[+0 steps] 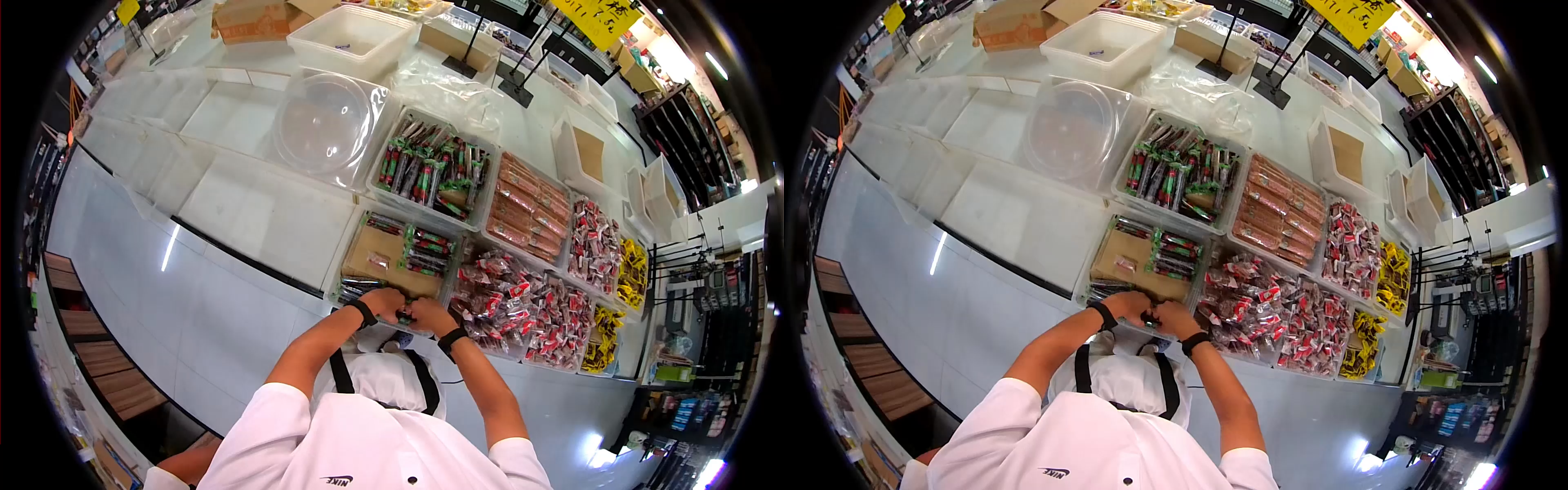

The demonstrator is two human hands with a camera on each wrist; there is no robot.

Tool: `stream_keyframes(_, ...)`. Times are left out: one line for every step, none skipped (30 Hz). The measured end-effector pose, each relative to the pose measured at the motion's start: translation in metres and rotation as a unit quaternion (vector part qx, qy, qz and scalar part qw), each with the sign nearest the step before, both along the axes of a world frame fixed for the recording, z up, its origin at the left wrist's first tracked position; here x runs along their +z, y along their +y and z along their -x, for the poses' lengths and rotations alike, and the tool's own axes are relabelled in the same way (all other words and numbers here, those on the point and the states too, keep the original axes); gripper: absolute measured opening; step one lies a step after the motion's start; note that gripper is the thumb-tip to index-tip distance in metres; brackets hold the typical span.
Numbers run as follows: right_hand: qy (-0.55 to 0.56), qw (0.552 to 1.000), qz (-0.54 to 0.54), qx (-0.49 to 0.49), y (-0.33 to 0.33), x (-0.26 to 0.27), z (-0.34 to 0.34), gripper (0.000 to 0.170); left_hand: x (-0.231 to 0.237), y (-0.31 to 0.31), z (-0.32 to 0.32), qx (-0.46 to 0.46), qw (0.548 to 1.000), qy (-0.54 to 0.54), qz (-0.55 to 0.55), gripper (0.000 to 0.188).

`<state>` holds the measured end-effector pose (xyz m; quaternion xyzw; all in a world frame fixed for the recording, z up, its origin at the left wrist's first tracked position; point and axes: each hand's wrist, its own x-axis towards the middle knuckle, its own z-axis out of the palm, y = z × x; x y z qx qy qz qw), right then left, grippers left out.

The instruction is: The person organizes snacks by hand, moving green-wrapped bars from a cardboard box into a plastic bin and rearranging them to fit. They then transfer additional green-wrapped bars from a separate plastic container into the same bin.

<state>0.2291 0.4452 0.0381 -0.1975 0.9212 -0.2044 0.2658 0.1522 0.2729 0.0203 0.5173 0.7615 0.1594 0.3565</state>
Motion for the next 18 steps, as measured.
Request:
stream_keyframes(0.01,1.0,-0.019,-0.011,-0.003,0.002,0.0,0.018,-0.003,0.0,0.001,0.008,1.0,-0.013,0.006,0.035)
stream_keyframes(0.02,0.999,-0.037,-0.023,-0.005,0.004,0.0,0.019,-0.007,0.0,0.001,0.015,0.999,-0.027,0.013,0.039)
stream_keyframes(0.019,0.999,-0.037,-0.022,-0.004,-0.004,-0.001,0.019,-0.006,0.0,0.0,0.016,0.999,-0.027,0.013,0.039)
stream_keyframes(0.057,0.997,-0.039,-0.029,-0.002,-0.019,-0.003,0.025,-0.005,0.001,-0.002,0.021,1.0,-0.005,0.002,0.043)
stream_keyframes(0.095,0.994,-0.04,-0.036,0.002,-0.034,-0.004,0.031,-0.004,0.002,-0.004,0.026,0.999,0.017,-0.009,0.048)
stream_keyframes(0.095,0.994,-0.04,-0.036,0.004,-0.042,-0.005,0.031,-0.009,0.002,-0.008,0.027,0.999,0.018,-0.008,0.048)
stream_keyframes(0.106,0.993,-0.039,-0.036,0.005,-0.046,-0.005,0.031,-0.015,0.002,-0.013,0.051,0.997,0.044,-0.035,0.043)
stream_keyframes(0.117,0.992,-0.038,-0.035,0.006,-0.05,-0.006,0.032,-0.022,0.002,-0.016,0.075,0.993,0.07,-0.061,0.038)
stream_keyframes(0.116,0.992,-0.038,-0.035,0.004,-0.046,-0.007,0.032,-0.022,0.003,-0.016,0.076,0.993,0.07,-0.061,0.038)
stream_keyframes(0.104,0.993,-0.049,-0.041,0.002,-0.036,-0.009,0.031,-0.021,0.004,-0.017,0.068,0.994,0.073,-0.048,0.037)
stream_keyframes(0.092,0.993,-0.061,-0.047,0.0,-0.026,-0.011,0.03,-0.02,0.007,-0.017,0.061,0.994,0.077,-0.036,0.035)
stream_keyframes(0.092,0.993,-0.063,-0.049,-0.003,-0.021,-0.012,0.03,-0.017,0.01,-0.018,0.059,0.995,0.077,-0.038,0.035)
stream_keyframes(0.071,0.992,-0.092,-0.054,-0.008,-0.015,-0.012,0.025,-0.014,0.011,-0.018,0.044,0.994,0.101,-0.019,0.037)
stream_keyframes(0.052,0.99,-0.121,-0.059,-0.012,-0.009,-0.01,0.02,-0.011,0.013,-0.017,0.031,0.992,0.126,0.0,0.039)
stream_keyframes(0.054,0.989,-0.121,-0.058,-0.012,-0.008,-0.008,0.02,-0.006,0.014,-0.015,0.032,0.991,0.128,0.0,0.039)
stream_keyframes(0.051,0.99,-0.121,-0.055,-0.014,-0.007,-0.008,0.02,-0.001,0.014,-0.015,0.025,0.991,0.129,0.015,0.039)
stream_keyframes(0.048,0.99,-0.122,-0.053,-0.015,-0.007,-0.009,0.021,0.004,0.014,-0.014,0.017,0.991,0.13,0.03,0.04)
stream_keyframes(0.05,0.99,-0.123,-0.054,-0.014,-0.01,-0.009,0.021,0.005,0.015,-0.013,0.016,0.991,0.133,0.029,0.04)
